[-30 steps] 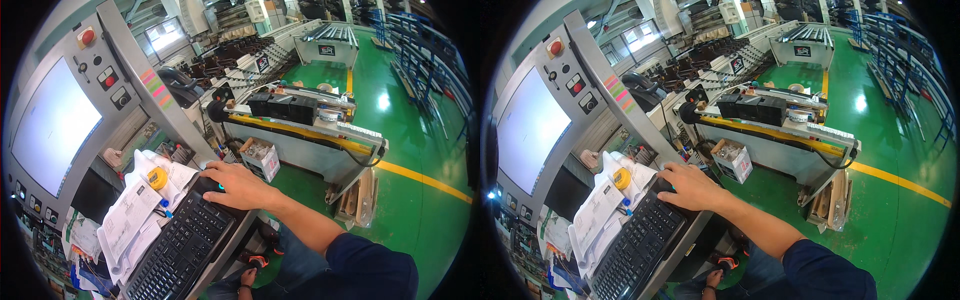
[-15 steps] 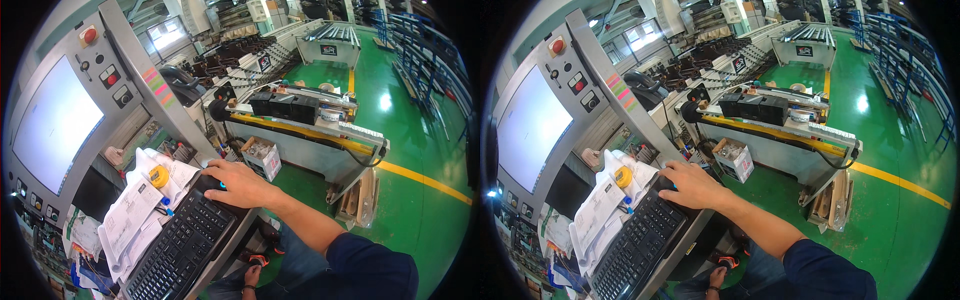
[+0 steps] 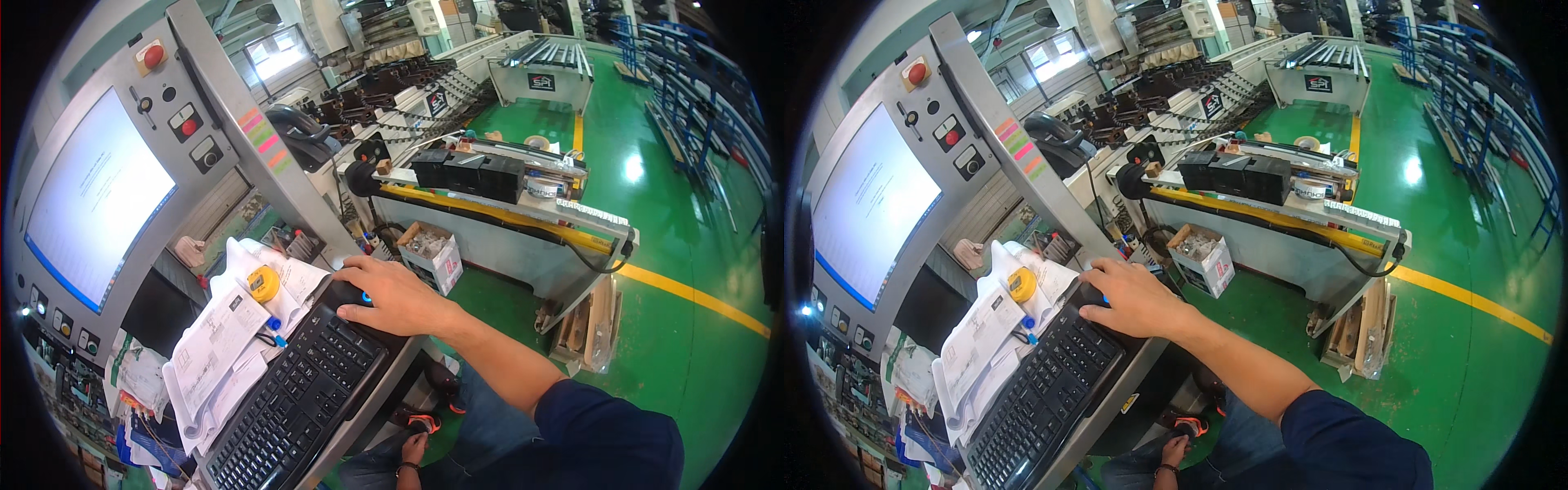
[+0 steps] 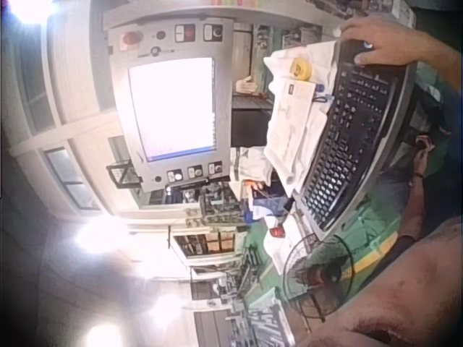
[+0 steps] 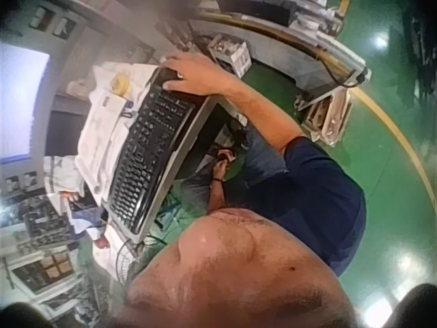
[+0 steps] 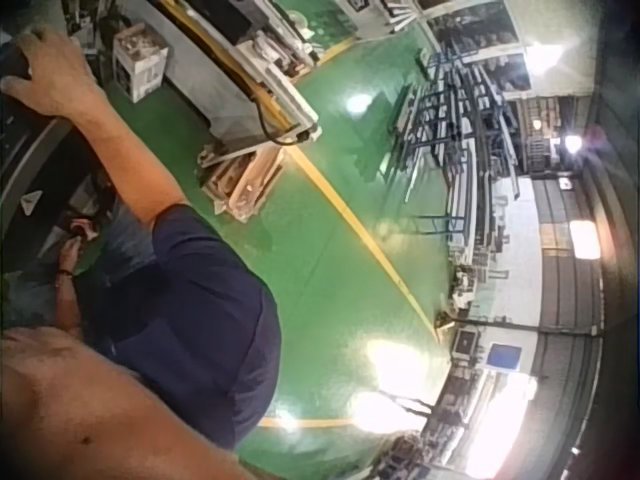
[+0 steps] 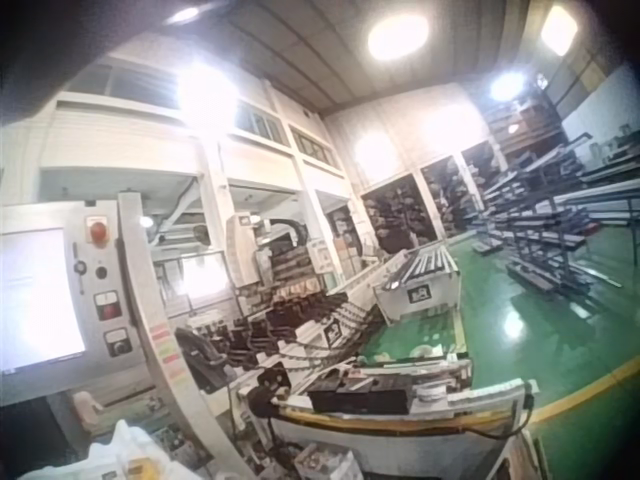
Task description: The recorder is operating an industrial machine using a control panel with a screen, keyboard, and mouse.
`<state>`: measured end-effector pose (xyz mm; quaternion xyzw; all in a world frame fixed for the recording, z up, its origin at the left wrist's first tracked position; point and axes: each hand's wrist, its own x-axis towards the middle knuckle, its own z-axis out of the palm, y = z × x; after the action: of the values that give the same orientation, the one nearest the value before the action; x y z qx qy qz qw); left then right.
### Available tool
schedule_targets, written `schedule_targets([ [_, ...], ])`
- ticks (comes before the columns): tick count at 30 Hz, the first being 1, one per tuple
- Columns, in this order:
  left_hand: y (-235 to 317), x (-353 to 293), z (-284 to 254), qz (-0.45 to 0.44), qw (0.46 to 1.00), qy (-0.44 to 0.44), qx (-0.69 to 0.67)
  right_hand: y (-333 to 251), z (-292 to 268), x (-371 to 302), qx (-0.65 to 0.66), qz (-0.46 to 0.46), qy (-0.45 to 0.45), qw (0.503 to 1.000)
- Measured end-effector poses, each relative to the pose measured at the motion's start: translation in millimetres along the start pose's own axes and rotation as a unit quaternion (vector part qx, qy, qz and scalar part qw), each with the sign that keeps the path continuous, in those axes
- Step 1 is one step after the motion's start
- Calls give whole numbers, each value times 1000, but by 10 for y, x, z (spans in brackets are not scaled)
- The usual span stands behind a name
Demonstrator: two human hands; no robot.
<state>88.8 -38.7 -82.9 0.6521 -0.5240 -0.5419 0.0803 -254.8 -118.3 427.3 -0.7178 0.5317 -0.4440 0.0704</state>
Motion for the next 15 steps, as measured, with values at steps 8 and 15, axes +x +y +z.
schedule_targets([
  [8, 44, -69, -4, 8, 1000, 0, -30, 26, 23, -4, -5, -12, 12, 1000],
  [15, -5, -22, -11, 15, 999, -21, -23, -15, 0, -50, 35, -13, 81, 996],
])
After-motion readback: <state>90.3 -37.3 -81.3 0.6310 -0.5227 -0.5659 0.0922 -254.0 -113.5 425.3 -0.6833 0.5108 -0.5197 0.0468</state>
